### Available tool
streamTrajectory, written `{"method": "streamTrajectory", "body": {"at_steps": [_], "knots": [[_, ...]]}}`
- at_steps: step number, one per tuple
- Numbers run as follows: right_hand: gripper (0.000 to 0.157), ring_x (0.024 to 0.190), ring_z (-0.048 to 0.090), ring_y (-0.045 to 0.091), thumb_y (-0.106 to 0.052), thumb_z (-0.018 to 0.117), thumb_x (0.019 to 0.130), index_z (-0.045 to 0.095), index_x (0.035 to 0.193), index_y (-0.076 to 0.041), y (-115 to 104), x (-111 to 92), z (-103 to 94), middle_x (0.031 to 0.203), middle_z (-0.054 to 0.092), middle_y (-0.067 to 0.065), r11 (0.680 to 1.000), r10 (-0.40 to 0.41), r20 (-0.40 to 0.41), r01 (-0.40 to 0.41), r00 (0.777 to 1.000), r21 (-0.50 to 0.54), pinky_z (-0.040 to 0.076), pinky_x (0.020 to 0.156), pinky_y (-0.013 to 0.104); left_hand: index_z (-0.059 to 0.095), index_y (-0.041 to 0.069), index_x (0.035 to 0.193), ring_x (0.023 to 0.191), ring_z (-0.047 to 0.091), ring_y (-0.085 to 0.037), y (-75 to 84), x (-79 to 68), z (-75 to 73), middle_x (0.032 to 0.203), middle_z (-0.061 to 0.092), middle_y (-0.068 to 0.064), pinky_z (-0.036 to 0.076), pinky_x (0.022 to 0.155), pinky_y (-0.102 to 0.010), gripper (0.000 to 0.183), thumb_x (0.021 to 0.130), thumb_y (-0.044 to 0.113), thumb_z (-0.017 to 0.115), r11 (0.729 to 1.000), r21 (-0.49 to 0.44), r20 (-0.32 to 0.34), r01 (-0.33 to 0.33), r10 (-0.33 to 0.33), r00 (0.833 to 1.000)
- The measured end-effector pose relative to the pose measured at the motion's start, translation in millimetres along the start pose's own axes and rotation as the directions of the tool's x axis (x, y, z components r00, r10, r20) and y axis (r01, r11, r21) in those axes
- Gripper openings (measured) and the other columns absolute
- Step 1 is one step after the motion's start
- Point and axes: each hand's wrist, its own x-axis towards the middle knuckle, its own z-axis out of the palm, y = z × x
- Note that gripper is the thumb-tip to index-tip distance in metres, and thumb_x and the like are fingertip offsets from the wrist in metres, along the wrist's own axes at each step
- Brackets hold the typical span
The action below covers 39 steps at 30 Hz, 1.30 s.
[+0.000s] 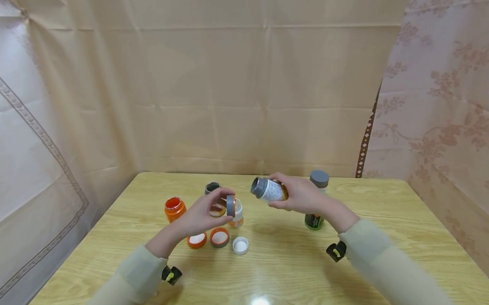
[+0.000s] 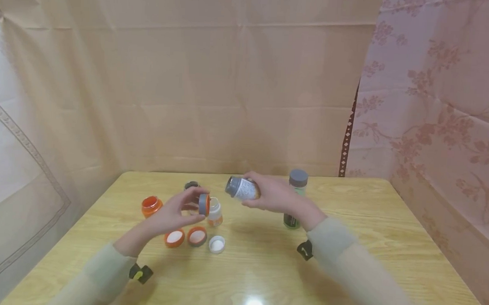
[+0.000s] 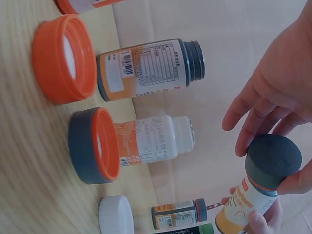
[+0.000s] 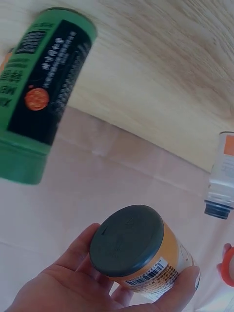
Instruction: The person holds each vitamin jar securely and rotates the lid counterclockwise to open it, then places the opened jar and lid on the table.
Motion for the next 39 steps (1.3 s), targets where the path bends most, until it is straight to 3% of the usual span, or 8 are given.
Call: {"method": "streamTrajectory", "body": {"at_steps": [4, 8, 15, 18, 25, 33, 39], "knots": [[0.06, 0.068, 0.058, 0.011, -0.037, 0.076, 0.083, 0.051, 0.132, -0.014, 3.1, 7.2, 6.3, 0.098, 0.063, 0.003, 0.997, 0.031, 0.025, -0.033, 0.999, 0.07, 0.049, 0.056, 0.029, 0.048, 0.006, 0.133, 0.102, 0.058, -0.022, -3.1, -3.4, 1.8, 0.115, 0.06, -0.003, 0.051, 0.086, -0.046, 0.053, 0.087, 0.015, 0.074, 0.999, 0.041, 0.005, 0.009, -0.009, 1.0], [0.061, 0.075, 0.059, 0.013, -0.037, 0.076, 0.084, 0.05, 0.133, -0.013, 7.7, 15.3, 15.1, 0.104, 0.063, 0.005, 0.998, 0.025, 0.027, -0.027, 0.999, 0.065, 0.049, 0.061, 0.029, 0.047, 0.003, 0.133, 0.102, 0.059, -0.024, -7.4, -6.5, 5.6, 0.117, 0.061, -0.005, 0.052, 0.082, -0.037, 0.055, 0.086, 0.014, 0.075, 0.999, 0.041, 0.01, 0.019, -0.019, 1.0], [0.061, 0.082, 0.06, 0.017, -0.035, 0.077, 0.083, 0.049, 0.132, -0.01, 12.6, 23.3, 29.9, 0.109, 0.064, 0.009, 0.994, 0.032, 0.034, -0.035, 0.999, 0.099, 0.05, 0.066, 0.032, 0.047, 0.004, 0.134, 0.112, 0.056, -0.027, -13.3, -11.4, 16.8, 0.126, 0.056, -0.006, 0.05, 0.091, -0.042, 0.057, 0.085, 0.012, 0.076, 0.992, -0.072, 0.048, 0.103, -0.1, 0.994], [0.061, 0.085, 0.061, 0.019, -0.033, 0.077, 0.083, 0.048, 0.132, -0.01, 14.8, 25.9, 35.6, 0.112, 0.063, 0.011, 0.989, 0.056, 0.043, -0.061, 0.997, 0.133, 0.05, 0.069, 0.033, 0.047, 0.003, 0.134, 0.113, 0.056, -0.029, -19.0, -11.5, 24.1, 0.125, 0.055, -0.008, 0.049, 0.092, -0.045, 0.058, 0.085, 0.01, 0.076, 0.989, -0.104, 0.065, 0.105, -0.098, 0.993], [0.061, 0.089, 0.062, 0.022, -0.028, 0.077, 0.083, 0.046, 0.132, -0.008, 24.6, 30.6, 49.8, 0.113, 0.063, 0.015, 0.976, 0.079, 0.032, -0.084, 0.996, 0.202, 0.051, 0.072, 0.036, 0.049, 0.001, 0.135, 0.112, 0.058, -0.028, -28.8, -2.9, 41.9, 0.123, 0.058, -0.007, 0.05, 0.09, -0.047, 0.059, 0.085, 0.013, 0.077, 0.992, -0.091, 0.126, 0.09, -0.078, 0.989], [0.056, 0.098, 0.061, 0.026, -0.022, 0.079, 0.082, 0.049, 0.127, -0.006, 33.5, 33.9, 68.8, 0.112, 0.063, 0.013, 0.925, 0.09, 0.037, -0.097, 0.995, 0.367, 0.051, 0.08, 0.04, 0.05, 0.001, 0.131, 0.113, 0.057, -0.019, -33.5, 16.4, 60.6, 0.121, 0.058, -0.001, 0.047, 0.094, -0.03, 0.054, 0.084, 0.006, 0.075, 0.991, -0.113, 0.214, 0.077, -0.051, 0.975], [0.055, 0.106, 0.06, 0.033, -0.016, 0.079, 0.082, 0.049, 0.127, -0.005, 37.0, 34.7, 76.1, 0.115, 0.062, 0.015, 0.897, 0.117, 0.002, -0.106, 0.993, 0.429, 0.05, 0.087, 0.045, 0.049, 0.0, 0.132, 0.116, 0.053, -0.02, -35.8, 26.6, 69.5, 0.123, 0.056, -0.003, 0.048, 0.091, -0.028, 0.054, 0.084, 0.005, 0.075, 0.993, -0.098, 0.261, 0.062, -0.034, 0.965]]}}
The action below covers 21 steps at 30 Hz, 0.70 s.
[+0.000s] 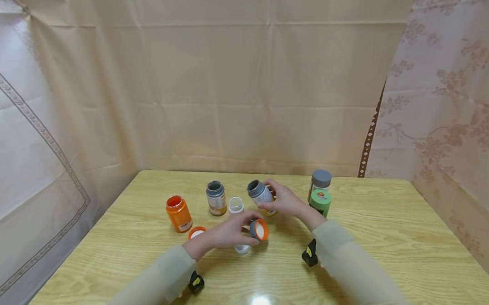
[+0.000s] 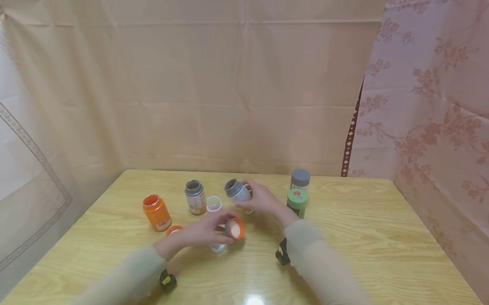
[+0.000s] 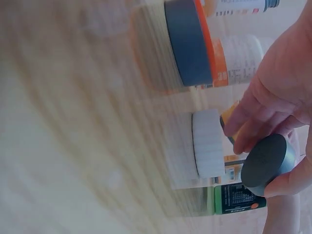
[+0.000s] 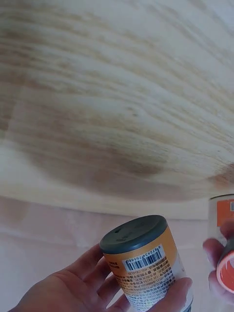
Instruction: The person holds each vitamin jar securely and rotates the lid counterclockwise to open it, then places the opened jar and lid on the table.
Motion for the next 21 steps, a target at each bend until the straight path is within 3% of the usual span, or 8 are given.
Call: {"method": "streamTrajectory", "body": {"at_steps": [6, 11, 21], "knots": [[0.059, 0.113, 0.057, 0.037, -0.015, 0.078, 0.084, 0.046, 0.131, -0.001, 8.7, 1.8, 2.4, 0.118, 0.06, 0.017, 0.998, 0.039, -0.024, -0.038, 0.999, 0.05, 0.047, 0.094, 0.048, 0.051, 0.001, 0.13, 0.116, 0.053, -0.019, -3.7, 7.2, 3.0, 0.122, 0.058, -0.005, 0.049, 0.088, -0.024, 0.055, 0.082, 0.003, 0.077, 0.996, 0.089, 0.017, 0.013, -0.015, 1.0], [0.058, 0.116, 0.055, 0.037, -0.014, 0.079, 0.083, 0.046, 0.129, -0.002, 14.6, 3.4, 5.0, 0.118, 0.06, 0.016, 0.993, 0.083, -0.035, -0.079, 0.996, 0.082, 0.045, 0.096, 0.047, 0.053, 0.0, 0.125, 0.116, 0.056, -0.023, -6.3, 12.4, 5.1, 0.12, 0.06, -0.008, 0.048, 0.087, -0.024, 0.052, 0.08, 0.002, 0.079, 0.993, 0.121, 0.037, -0.003, -0.002, 0.999], [0.056, 0.12, 0.052, 0.037, -0.012, 0.078, 0.083, 0.045, 0.127, -0.001, 22.8, 2.8, 8.0, 0.122, 0.059, 0.017, 0.987, 0.109, -0.038, -0.104, 0.993, 0.126, 0.044, 0.098, 0.047, 0.055, 0.0, 0.124, 0.111, 0.057, -0.022, -8.9, 18.5, 5.0, 0.117, 0.061, -0.009, 0.047, 0.087, -0.023, 0.051, 0.079, 0.003, 0.08, 0.986, 0.163, 0.062, 0.042, -0.053, 0.997]]}}
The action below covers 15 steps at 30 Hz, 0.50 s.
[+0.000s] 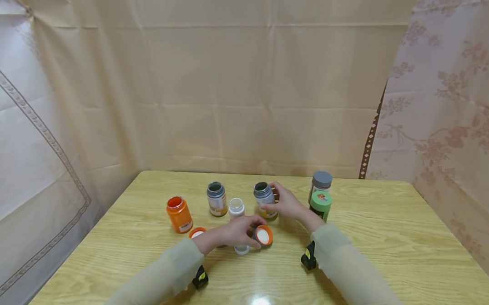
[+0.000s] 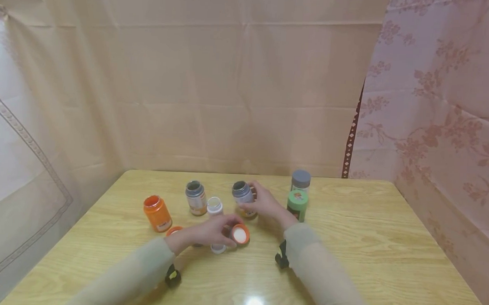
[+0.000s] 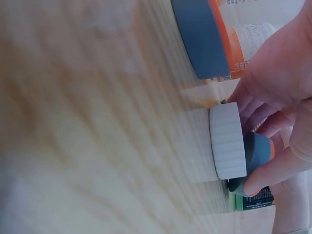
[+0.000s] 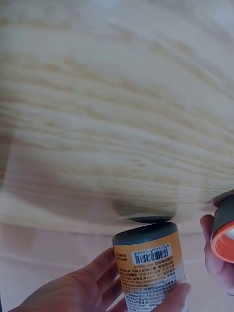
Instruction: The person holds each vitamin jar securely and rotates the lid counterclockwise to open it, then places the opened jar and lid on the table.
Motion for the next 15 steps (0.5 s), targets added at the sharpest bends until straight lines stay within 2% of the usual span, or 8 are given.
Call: {"method": "streamTrajectory", "body": {"at_steps": [9, 15], "knots": [[0.053, 0.124, 0.049, 0.041, -0.009, 0.076, 0.084, 0.044, 0.125, 0.002, 0.6, -2.0, 0.4, 0.125, 0.056, 0.021, 0.999, 0.026, -0.002, -0.026, 1.0, 0.047, 0.038, 0.103, 0.05, 0.057, -0.002, 0.124, 0.109, 0.058, -0.021, -0.7, 1.2, 0.5, 0.118, 0.062, -0.009, 0.044, 0.093, -0.027, 0.054, 0.076, 0.002, 0.082, 0.999, 0.051, -0.017, 0.003, -0.002, 1.0], [0.052, 0.126, 0.046, 0.041, -0.007, 0.076, 0.084, 0.043, 0.123, 0.002, 4.7, -1.3, 0.4, 0.127, 0.055, 0.022, 0.997, 0.039, -0.006, -0.039, 0.999, 0.071, 0.036, 0.105, 0.05, 0.06, -0.003, 0.119, 0.104, 0.059, -0.018, -3.0, 3.4, 0.8, 0.113, 0.065, -0.009, 0.044, 0.093, -0.026, 0.052, 0.073, 0.003, 0.084, 0.994, 0.112, -0.032, -0.022, 0.025, 0.999]]}}
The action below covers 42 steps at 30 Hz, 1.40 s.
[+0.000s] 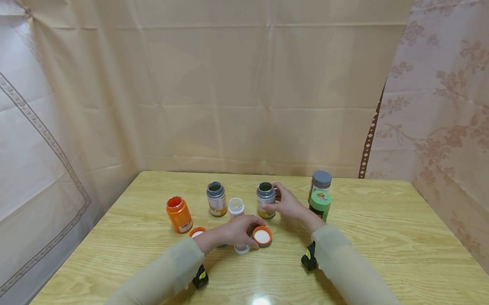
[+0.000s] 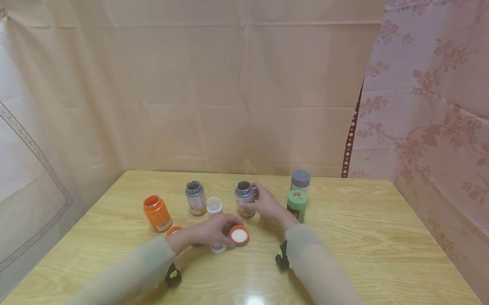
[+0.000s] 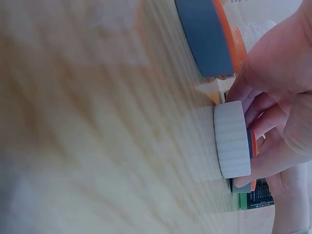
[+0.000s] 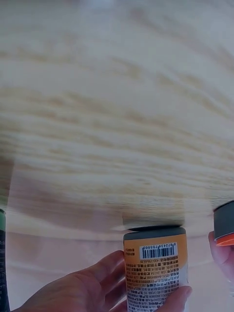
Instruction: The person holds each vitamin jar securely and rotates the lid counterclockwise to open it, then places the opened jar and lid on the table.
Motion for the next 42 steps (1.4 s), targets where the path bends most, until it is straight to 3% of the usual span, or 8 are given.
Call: {"method": "streamTrajectory", "body": {"at_steps": [6, 11, 19, 26, 34, 42], "knots": [[0.053, 0.125, 0.047, 0.039, -0.007, 0.077, 0.083, 0.044, 0.125, 0.0, 1.6, -0.8, -0.7, 0.128, 0.055, 0.021, 0.999, 0.035, -0.003, -0.035, 0.999, -0.002, 0.037, 0.104, 0.051, 0.062, -0.001, 0.119, 0.105, 0.058, -0.016, 0.7, 0.4, -0.4, 0.113, 0.065, -0.007, 0.043, 0.094, -0.029, 0.053, 0.073, 0.006, 0.086, 0.998, 0.041, 0.001, 0.046, -0.046, 0.999], [0.056, 0.124, 0.048, 0.04, -0.006, 0.078, 0.082, 0.044, 0.126, 0.001, 2.4, -0.1, -1.5, 0.126, 0.056, 0.021, 1.0, 0.025, -0.01, -0.025, 1.0, -0.007, 0.038, 0.103, 0.05, 0.062, 0.0, 0.12, 0.105, 0.059, -0.016, 1.7, 1.5, -0.6, 0.113, 0.065, -0.007, 0.045, 0.092, -0.028, 0.053, 0.073, 0.006, 0.085, 0.996, 0.016, 0.014, 0.084, -0.084, 0.996], [0.08, 0.131, 0.038, 0.044, -0.007, 0.078, 0.082, 0.028, 0.144, 0.003, -2.6, -5.9, -5.1, 0.142, 0.04, 0.026, 1.0, 0.026, 0.001, -0.026, 1.0, 0.008, 0.035, 0.105, 0.052, 0.059, 0.001, 0.125, 0.111, 0.057, -0.016, 2.5, -1.8, -1.3, 0.12, 0.063, -0.007, 0.043, 0.099, -0.032, 0.059, 0.073, 0.01, 0.086, 0.993, 0.008, 0.028, 0.12, -0.12, 0.992], [0.08, 0.133, 0.033, 0.049, -0.008, 0.074, 0.086, 0.023, 0.146, 0.003, -23.3, -15.5, -14.6, 0.144, 0.034, 0.032, 0.999, -0.042, -0.005, 0.042, 0.999, -0.023, 0.027, 0.108, 0.058, 0.055, 0.003, 0.132, 0.122, 0.052, -0.022, 0.5, -13.4, -7.0, 0.131, 0.058, -0.007, 0.041, 0.102, -0.039, 0.062, 0.078, 0.014, 0.083, 0.991, -0.011, 0.025, 0.131, -0.13, 0.991], [0.08, 0.136, 0.032, 0.043, -0.009, 0.074, 0.087, 0.023, 0.148, 0.0, -54.5, -31.6, -32.3, 0.148, 0.032, 0.027, 0.995, -0.066, -0.053, 0.062, 0.996, -0.081, 0.025, 0.11, 0.054, 0.051, 0.005, 0.136, 0.124, 0.05, -0.025, 8.2, -32.8, -23.0, 0.135, 0.055, -0.009, 0.039, 0.103, -0.046, 0.053, 0.09, 0.022, 0.071, 0.995, -0.024, 0.02, 0.102, -0.101, 0.995], [0.074, 0.133, 0.035, 0.044, -0.007, 0.073, 0.087, 0.028, 0.145, 0.002, -70.6, -56.2, -58.0, 0.145, 0.038, 0.027, 0.974, -0.167, -0.07, 0.154, 0.983, -0.167, 0.028, 0.108, 0.056, 0.051, 0.008, 0.137, 0.124, 0.049, -0.029, 23.1, -52.0, -36.0, 0.135, 0.054, -0.012, 0.038, 0.103, -0.05, 0.054, 0.091, 0.031, 0.069, 0.983, -0.092, -0.019, 0.158, -0.161, 0.987]]}}
